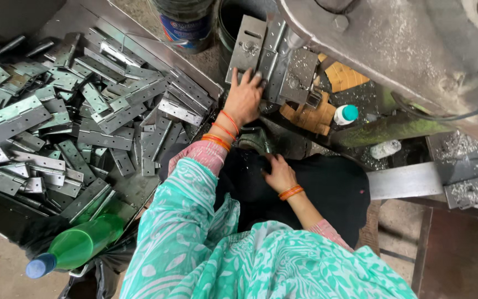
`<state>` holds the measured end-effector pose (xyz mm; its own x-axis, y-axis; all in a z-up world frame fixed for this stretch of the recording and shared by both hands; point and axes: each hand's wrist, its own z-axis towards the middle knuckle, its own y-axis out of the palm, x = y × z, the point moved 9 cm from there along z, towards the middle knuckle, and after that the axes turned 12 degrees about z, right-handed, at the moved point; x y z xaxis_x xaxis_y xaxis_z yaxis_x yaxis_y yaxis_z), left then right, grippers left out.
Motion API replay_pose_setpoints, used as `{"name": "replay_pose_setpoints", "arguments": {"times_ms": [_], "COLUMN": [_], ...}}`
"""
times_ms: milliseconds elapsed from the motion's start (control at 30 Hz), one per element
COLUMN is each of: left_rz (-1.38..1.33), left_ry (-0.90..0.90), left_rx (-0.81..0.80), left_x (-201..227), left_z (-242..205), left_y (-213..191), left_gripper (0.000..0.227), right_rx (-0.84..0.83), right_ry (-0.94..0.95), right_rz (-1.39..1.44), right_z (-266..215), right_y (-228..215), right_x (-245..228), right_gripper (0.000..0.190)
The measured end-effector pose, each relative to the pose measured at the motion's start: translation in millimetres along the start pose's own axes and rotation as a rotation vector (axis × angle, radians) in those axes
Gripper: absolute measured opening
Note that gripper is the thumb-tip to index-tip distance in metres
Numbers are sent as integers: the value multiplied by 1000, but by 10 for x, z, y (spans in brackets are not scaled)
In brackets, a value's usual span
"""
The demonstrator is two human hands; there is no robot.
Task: The person repeatedly picks up metal hinge pieces from a bin, places them under a drill press, and operates the machine to drill holes. The person handles the pieces one at a time and returns them to the bin after processing.
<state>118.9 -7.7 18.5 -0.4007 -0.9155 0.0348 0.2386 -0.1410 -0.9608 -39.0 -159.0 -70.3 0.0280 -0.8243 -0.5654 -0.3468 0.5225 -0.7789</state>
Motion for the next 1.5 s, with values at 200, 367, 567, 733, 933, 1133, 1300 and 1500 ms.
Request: {"name": "replay_pose_setpoints", "arguments": {"times_ms": [200, 367, 567, 733, 933, 1133, 1300, 1500], "left_rz": [119, 108, 115, 119, 37, 24, 123, 118], "left_ry": [-141, -159, -145, -150, -187, -179, -174, -238], "left_rx": [-64, 3, 133, 105, 115, 132, 227, 83], "left_x": [-4, -70, -102, -29, -40, -54, 26, -60], "left_z": [98, 323, 233, 321, 590, 569, 340, 432], "left_y": [76, 135, 160, 257, 317, 319, 204, 316], "left_gripper": [29, 30, 27, 26, 28, 31, 40, 37], "right_rx": [-17, 26, 51, 5, -48, 186, 61, -28], "right_ry": [-117, -67, -30, -145, -99, -132, -33, -133], "right_rz": [-27, -51, 73, -27, -79, 46, 35, 12], "right_z": [196, 82, -83, 131, 320, -39, -50, 201], "right_y": [-520, -222, 221, -240, -399, 199, 223, -364], "right_x": [-287, -204, 9, -138, -101, 150, 209, -127], "right_gripper": [50, 59, 54, 60, 56, 56, 58, 57]}}
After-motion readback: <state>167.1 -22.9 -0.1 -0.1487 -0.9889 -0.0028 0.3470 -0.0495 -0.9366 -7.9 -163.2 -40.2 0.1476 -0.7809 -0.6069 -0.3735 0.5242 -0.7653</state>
